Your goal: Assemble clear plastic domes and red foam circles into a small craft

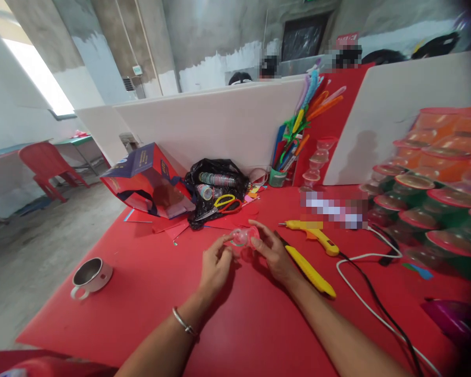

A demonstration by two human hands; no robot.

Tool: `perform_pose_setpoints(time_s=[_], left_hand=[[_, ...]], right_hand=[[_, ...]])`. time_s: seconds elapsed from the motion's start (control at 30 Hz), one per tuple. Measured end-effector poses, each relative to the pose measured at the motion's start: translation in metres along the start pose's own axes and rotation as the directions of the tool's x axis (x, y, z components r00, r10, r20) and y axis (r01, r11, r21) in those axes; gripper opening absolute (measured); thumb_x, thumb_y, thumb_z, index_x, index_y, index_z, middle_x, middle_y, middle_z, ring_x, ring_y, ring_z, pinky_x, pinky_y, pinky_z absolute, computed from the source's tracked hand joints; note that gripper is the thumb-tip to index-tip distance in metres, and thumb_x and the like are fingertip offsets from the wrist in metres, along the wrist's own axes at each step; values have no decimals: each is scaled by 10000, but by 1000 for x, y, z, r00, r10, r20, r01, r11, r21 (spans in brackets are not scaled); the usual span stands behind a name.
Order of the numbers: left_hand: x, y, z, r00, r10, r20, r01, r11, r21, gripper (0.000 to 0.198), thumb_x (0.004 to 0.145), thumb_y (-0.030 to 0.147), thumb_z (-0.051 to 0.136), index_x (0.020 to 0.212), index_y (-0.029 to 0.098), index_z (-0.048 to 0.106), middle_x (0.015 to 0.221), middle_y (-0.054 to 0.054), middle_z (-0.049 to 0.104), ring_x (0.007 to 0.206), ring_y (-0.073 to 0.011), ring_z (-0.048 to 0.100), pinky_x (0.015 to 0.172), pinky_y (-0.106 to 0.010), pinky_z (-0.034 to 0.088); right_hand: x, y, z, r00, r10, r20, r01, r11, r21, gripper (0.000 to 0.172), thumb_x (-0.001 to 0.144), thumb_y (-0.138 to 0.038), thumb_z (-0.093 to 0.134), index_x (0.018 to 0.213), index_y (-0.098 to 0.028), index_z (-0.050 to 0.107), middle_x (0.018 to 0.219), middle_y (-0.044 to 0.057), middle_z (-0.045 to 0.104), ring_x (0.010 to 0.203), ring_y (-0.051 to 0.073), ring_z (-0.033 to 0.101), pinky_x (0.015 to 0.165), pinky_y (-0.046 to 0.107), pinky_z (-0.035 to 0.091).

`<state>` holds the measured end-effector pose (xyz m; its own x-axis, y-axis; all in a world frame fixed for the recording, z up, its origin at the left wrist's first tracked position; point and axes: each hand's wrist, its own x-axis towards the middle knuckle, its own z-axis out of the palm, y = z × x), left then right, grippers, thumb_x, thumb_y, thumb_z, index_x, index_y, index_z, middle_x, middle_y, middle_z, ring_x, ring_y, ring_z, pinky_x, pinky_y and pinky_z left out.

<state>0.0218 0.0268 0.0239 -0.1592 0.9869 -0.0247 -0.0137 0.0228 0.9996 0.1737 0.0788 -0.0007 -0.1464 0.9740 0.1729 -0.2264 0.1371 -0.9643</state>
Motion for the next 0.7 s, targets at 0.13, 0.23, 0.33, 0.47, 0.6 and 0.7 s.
perform_pose_setpoints(time_s=[0.13,0.23,0.33,0.47,0.6,0.7], left_hand=[[-1,11,-3,999,45,4,-45,998,-33,393,825,425,591,1091,144,661,827,-64,713,598,-137,647,548,-231,491],[0,11,-6,998,59,23,-59,998,-30,415,842,489,598,1078,151,651,891,-77,710,572,-123,621,532,-232,481],[2,7,-7,998,55,41,-53,998,-41,433,812,493,649,1081,154,639,813,-64,702,542,-131,611,529,-246,482],[5,1,-7,996,73,40,-70,995,-75,395,734,433,749,1016,165,683,784,-66,704,641,-167,637,584,-258,492],[7,-3,-6,984,175,-15,-175,984,-17,313,721,339,758,985,178,710,883,-84,716,767,-197,648,686,-290,507],[9,-4,-7,967,247,-60,-245,969,25,268,733,314,746,969,189,713,942,-86,709,802,-195,643,734,-301,507]], right_hand=[[-3,1,2,997,4,75,5,993,-115,611,729,-512,746,1247,-245,559,1188,80,645,984,226,641,769,319,534],[-4,3,5,990,0,138,34,971,-239,591,726,-499,753,1228,-248,565,1194,92,639,980,236,639,721,318,537],[-6,4,7,982,-47,185,104,945,-309,555,730,-472,757,1210,-260,579,1260,98,599,1009,241,633,717,320,538],[-6,5,8,973,-89,214,166,912,-374,522,729,-449,760,1187,-253,603,1317,111,560,1094,262,607,756,328,538],[-8,5,8,970,-52,238,132,932,-337,634,706,-441,787,1266,-265,547,1352,113,539,1128,266,595,758,318,542],[-10,1,8,969,2,246,55,973,-223,612,772,-475,719,1309,-270,507,1308,112,569,1129,262,591,793,344,543]])
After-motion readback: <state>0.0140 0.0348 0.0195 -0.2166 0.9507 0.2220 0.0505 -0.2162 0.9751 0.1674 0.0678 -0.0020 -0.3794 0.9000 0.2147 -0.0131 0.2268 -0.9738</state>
